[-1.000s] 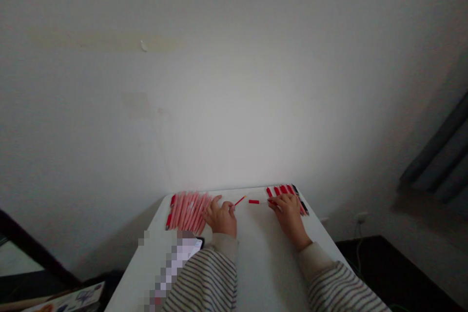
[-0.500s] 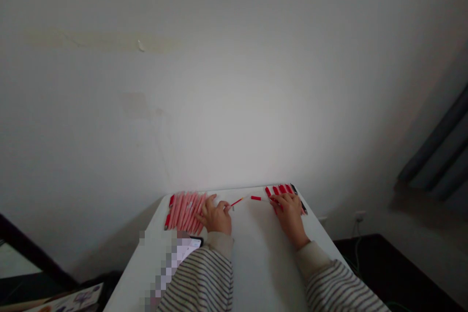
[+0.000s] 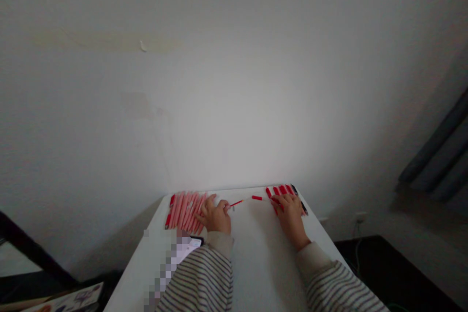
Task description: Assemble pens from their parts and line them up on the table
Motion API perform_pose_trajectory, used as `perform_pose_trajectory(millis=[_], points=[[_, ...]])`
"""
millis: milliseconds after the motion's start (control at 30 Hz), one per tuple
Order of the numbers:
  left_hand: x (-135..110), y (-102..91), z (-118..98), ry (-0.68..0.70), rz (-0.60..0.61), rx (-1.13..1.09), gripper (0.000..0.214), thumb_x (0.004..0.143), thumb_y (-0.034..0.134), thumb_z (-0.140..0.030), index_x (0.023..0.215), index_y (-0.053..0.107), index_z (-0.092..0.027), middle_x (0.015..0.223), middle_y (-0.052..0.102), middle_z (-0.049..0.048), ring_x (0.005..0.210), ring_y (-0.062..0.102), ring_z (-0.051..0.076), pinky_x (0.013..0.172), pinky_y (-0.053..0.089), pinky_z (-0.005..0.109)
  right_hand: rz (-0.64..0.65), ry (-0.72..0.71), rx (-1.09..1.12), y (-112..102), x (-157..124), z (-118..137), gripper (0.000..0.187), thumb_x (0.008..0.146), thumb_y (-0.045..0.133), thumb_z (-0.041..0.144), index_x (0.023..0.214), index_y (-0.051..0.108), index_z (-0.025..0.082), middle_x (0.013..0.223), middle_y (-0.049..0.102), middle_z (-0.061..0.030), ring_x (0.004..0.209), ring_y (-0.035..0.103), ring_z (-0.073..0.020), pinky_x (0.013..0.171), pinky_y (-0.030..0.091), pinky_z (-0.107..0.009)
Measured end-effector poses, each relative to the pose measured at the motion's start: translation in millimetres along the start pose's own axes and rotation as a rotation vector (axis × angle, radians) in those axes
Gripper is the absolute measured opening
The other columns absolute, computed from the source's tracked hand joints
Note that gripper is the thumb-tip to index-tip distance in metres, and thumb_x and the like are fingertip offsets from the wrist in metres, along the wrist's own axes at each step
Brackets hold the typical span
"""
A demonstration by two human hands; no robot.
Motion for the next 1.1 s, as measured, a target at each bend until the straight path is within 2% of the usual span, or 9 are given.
perform_pose_trajectory(millis=[167,600,967,1100], points=[[-1,0.2,-1,-0.009,0.023,0.008,0.019,0.085,0.053,-0.025,0.082,0.071,-0.031,0.133,0.051,0.0008,0.126,0.036,0.028,0.102,0.024,0.06,0.013,0.014,0.022,1,0,-3,0.021,0.087,0.052,0.031,0.098,0.07,0.028,0.095,0.066,-0.0046,0.098,0.049,-0.0248,0.09,0.036,-0.043],[0,-0.1,-6,0.048,0.0,0.06,0.024,0.087,0.046,-0.022,0.084,0.069,-0.03,0.133,0.05,0.0022,0.125,0.036,0.029,0.1,0.023,0.063,0.028,0.011,0.115,-4,3,-1,0.023,0.087,0.049,0.027,0.096,0.071,0.027,0.098,0.064,-0.005,0.097,0.048,-0.0229,0.088,0.039,-0.041],[-4,3.9,-16,0.148,-0.026,0.003,0.018,0.083,0.054,-0.023,0.079,0.07,-0.03,0.13,0.054,0.0021,0.127,0.038,0.028,0.105,0.02,0.064,0.074,-0.075,0.127,5,2,11,0.017,0.088,0.055,0.033,0.093,0.072,0.029,0.095,0.066,-0.004,0.094,0.05,-0.0222,0.087,0.037,-0.039],[-7,6.9,-20,0.199,-0.041,-0.036,0.016,0.083,0.056,-0.024,0.077,0.07,-0.029,0.129,0.055,0.0027,0.126,0.04,0.027,0.105,0.023,0.06,0.102,-0.089,0.122,8,1,15,0.017,0.088,0.056,0.035,0.093,0.072,0.03,0.096,0.065,-0.004,0.094,0.051,-0.0223,0.085,0.038,-0.039]])
Point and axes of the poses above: each hand's wrist, its own x-axis towards the middle knuckle, its own y-axis out of the palm, z = x × y, the point moved 8 cm from there along x, towards the middle knuckle
